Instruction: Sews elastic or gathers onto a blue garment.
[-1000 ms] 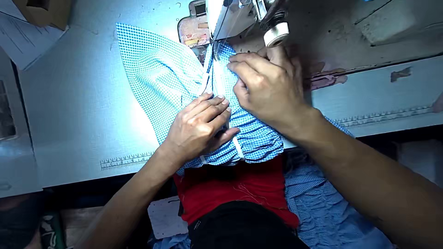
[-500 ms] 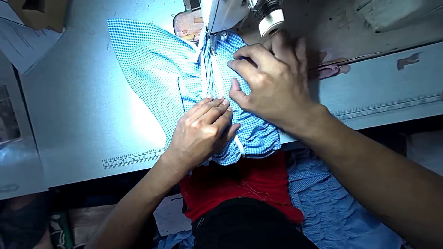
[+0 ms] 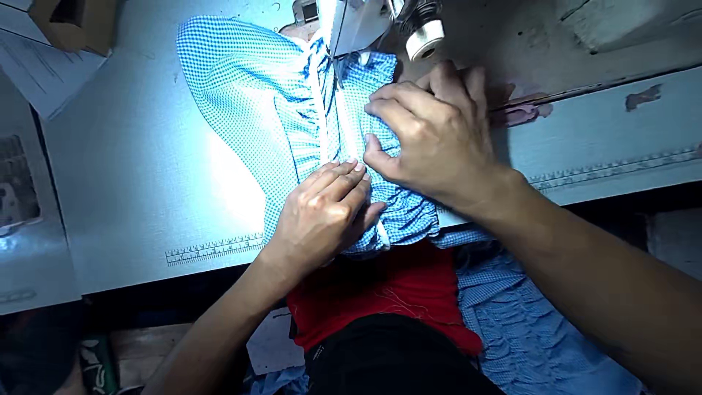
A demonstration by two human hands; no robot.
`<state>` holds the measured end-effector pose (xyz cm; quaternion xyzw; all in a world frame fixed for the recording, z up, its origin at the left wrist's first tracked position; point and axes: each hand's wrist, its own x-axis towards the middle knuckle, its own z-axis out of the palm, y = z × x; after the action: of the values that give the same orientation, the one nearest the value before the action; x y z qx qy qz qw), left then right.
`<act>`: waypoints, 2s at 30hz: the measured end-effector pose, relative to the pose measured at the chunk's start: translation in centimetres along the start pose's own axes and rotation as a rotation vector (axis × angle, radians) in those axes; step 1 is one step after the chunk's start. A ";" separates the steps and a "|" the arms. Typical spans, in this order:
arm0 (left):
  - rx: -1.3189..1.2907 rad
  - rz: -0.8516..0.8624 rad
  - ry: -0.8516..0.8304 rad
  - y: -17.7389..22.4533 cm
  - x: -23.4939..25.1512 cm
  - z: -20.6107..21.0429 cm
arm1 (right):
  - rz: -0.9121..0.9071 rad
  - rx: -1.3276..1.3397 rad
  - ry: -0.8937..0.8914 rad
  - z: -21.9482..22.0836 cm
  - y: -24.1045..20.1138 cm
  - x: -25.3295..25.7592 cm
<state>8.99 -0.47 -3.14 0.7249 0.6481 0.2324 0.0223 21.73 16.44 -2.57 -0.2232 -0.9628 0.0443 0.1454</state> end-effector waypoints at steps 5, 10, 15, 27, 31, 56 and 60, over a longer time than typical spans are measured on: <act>0.009 -0.010 -0.008 0.1 0.1 -0.1 | -0.028 0.014 0.026 -0.1 0.1 -0.2; 0.006 -0.027 -0.011 0.4 0.0 -0.1 | -0.027 0.017 -0.018 -0.3 -0.1 -0.3; 0.005 -0.036 -0.018 0.5 0.3 -0.4 | 0.014 -0.009 -0.021 -0.2 0.0 -0.4; -0.026 -0.033 -0.003 0.5 0.1 -0.2 | -0.032 0.006 0.005 -0.3 -0.2 -0.6; -0.024 -0.032 -0.005 0.5 0.2 -0.2 | -0.015 0.013 0.002 -0.1 -0.1 -0.6; 0.008 -0.050 -0.020 0.7 0.3 -0.4 | -0.020 -0.018 -0.085 -1.0 -0.5 -0.2; 0.001 -0.034 -0.035 0.6 0.4 -0.5 | -0.066 -0.012 -0.052 -0.8 -0.6 -0.3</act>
<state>9.37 -0.33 -2.41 0.7176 0.6601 0.2191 0.0371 22.02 15.78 -1.82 -0.1910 -0.9734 0.0395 0.1201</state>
